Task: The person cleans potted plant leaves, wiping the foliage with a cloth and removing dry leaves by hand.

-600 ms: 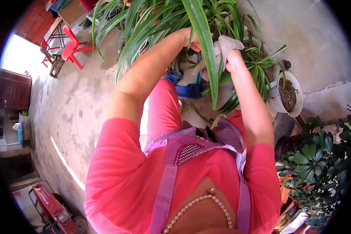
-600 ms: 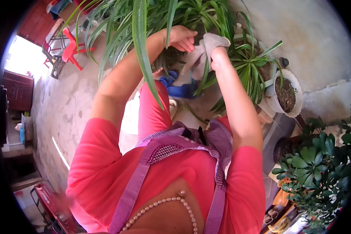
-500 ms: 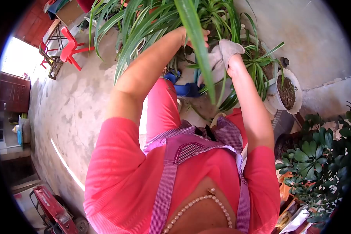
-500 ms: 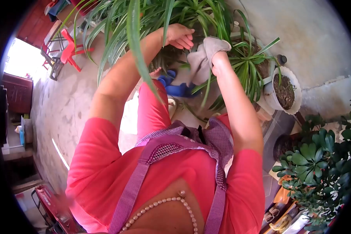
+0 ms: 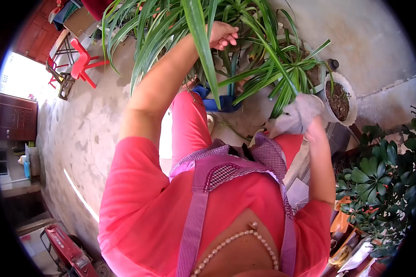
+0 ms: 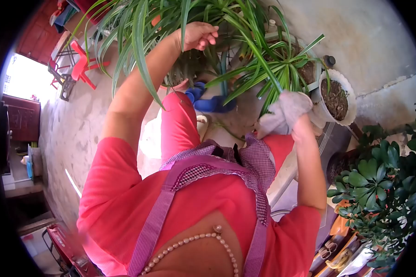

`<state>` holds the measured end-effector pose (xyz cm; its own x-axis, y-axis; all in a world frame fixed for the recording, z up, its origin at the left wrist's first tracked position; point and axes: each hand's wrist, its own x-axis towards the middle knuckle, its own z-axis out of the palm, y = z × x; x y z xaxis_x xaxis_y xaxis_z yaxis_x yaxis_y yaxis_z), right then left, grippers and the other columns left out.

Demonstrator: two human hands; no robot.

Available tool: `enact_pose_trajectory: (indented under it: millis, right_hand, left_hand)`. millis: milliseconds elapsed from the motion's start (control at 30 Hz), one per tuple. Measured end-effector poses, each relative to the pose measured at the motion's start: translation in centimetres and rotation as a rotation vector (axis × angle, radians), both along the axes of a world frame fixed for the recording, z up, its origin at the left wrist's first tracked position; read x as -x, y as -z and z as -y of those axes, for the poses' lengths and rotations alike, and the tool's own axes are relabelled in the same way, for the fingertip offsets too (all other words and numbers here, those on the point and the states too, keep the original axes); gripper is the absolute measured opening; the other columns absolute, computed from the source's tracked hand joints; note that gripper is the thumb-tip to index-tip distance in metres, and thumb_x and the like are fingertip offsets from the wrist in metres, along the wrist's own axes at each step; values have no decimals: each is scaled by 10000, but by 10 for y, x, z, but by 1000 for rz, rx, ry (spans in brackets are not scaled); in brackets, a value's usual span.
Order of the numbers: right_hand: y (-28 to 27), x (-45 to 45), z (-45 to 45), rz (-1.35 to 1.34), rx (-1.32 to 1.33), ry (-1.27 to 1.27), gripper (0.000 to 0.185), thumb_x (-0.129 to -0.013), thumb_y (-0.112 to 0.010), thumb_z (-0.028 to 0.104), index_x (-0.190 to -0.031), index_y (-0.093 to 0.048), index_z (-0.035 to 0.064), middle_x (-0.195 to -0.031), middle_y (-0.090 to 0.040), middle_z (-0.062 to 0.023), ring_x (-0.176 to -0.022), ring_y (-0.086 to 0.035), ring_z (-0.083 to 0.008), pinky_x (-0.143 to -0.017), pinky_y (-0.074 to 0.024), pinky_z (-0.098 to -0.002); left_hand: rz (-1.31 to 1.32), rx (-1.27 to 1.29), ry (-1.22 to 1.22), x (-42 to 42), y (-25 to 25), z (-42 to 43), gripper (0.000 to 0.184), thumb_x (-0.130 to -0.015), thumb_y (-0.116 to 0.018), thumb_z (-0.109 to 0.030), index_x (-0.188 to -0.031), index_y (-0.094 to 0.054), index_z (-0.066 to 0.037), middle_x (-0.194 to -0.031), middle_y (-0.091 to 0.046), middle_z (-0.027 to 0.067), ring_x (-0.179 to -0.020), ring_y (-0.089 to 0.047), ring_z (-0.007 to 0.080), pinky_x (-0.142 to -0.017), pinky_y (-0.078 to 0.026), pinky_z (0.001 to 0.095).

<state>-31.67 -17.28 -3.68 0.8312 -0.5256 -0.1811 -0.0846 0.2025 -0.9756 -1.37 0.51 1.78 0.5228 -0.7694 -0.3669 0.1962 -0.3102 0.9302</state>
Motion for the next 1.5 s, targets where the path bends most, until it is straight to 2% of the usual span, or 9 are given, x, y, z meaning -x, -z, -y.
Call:
enact_pose_trajectory:
  millis: [333,400,467,533,700,767,867,1000,1500]
  right_hand:
    - [-52,83,30,19,312,51,227,-761,-539,126,-976,-509,57,-890,-531,-25,-804,-521,-147,-689,-416,-294]
    - [-112,75,29,-279,1673,-168,251,-729,-524,182,-920,-538,20,-859,-550,-101,-768,-534,-212,-692,-417,-327]
    - [-118,93,34,58,1704,74,344,-723,-490,272,-913,-539,-11,-845,-535,-144,-716,-539,-218,-699,-428,-347]
    - [-123,107,38,320,996,296,404,-703,-452,287,-904,-530,-54,-849,-527,-178,-743,-531,-236,-707,-424,-351]
    - [-158,109,37,284,1473,362,429,-816,-324,277,-1057,-440,-58,-942,-516,-137,-850,-498,-245,-799,-389,-329]
    - [-159,60,-8,639,428,517,412,-801,-363,270,-1062,-435,-41,-1005,-505,-119,-890,-476,-213,-821,-380,-308]
    - [-105,29,11,442,961,83,365,-817,-430,260,-1053,-456,-18,-1022,-510,-109,-919,-496,-195,-841,-389,-306]
    - [-73,-62,-23,310,-568,-279,241,-866,-402,216,-978,-494,24,-908,-550,-53,-829,-534,-131,-747,-444,-265]
    - [-26,-236,-31,-43,-294,-343,458,-795,-452,448,-1057,-486,74,-1013,-539,-47,-910,-508,-169,-777,-414,-312]
  left_hand:
    - [233,-133,-83,-7,-14,-15,239,-832,-469,-298,-704,-456,-97,-509,-378,-53,-400,-332,43,-351,-265,173]
    - [159,-94,-110,-6,-17,-16,236,-833,-470,-295,-705,-468,-96,-523,-415,-48,-421,-377,54,-365,-293,180]
    - [36,-38,-117,3,-25,-14,232,-833,-473,-289,-707,-481,-94,-545,-457,-38,-451,-426,67,-382,-322,186]
    - [3,26,-117,1,-24,-10,229,-833,-476,-285,-715,-494,-89,-568,-486,-26,-476,-455,77,-399,-350,194]
    - [277,-16,-220,-8,-12,0,221,-830,-468,-276,-739,-507,-79,-606,-498,-24,-506,-462,70,-465,-399,211]
    - [288,-28,-209,-13,6,2,232,-822,-472,-279,-821,-520,-52,-707,-535,19,-590,-499,104,-513,-425,229]
    - [420,-119,-58,4,-10,2,322,-807,-486,-283,-977,-519,-12,-876,-577,101,-735,-553,181,-620,-465,277]
    - [85,-35,-154,4,0,4,328,-809,-489,-282,-970,-499,3,-886,-554,127,-730,-555,201,-641,-474,300]
    - [25,-95,-35,-5,8,-5,224,-830,-449,-243,-909,-512,-43,-745,-581,63,-576,-550,152,-543,-475,268]
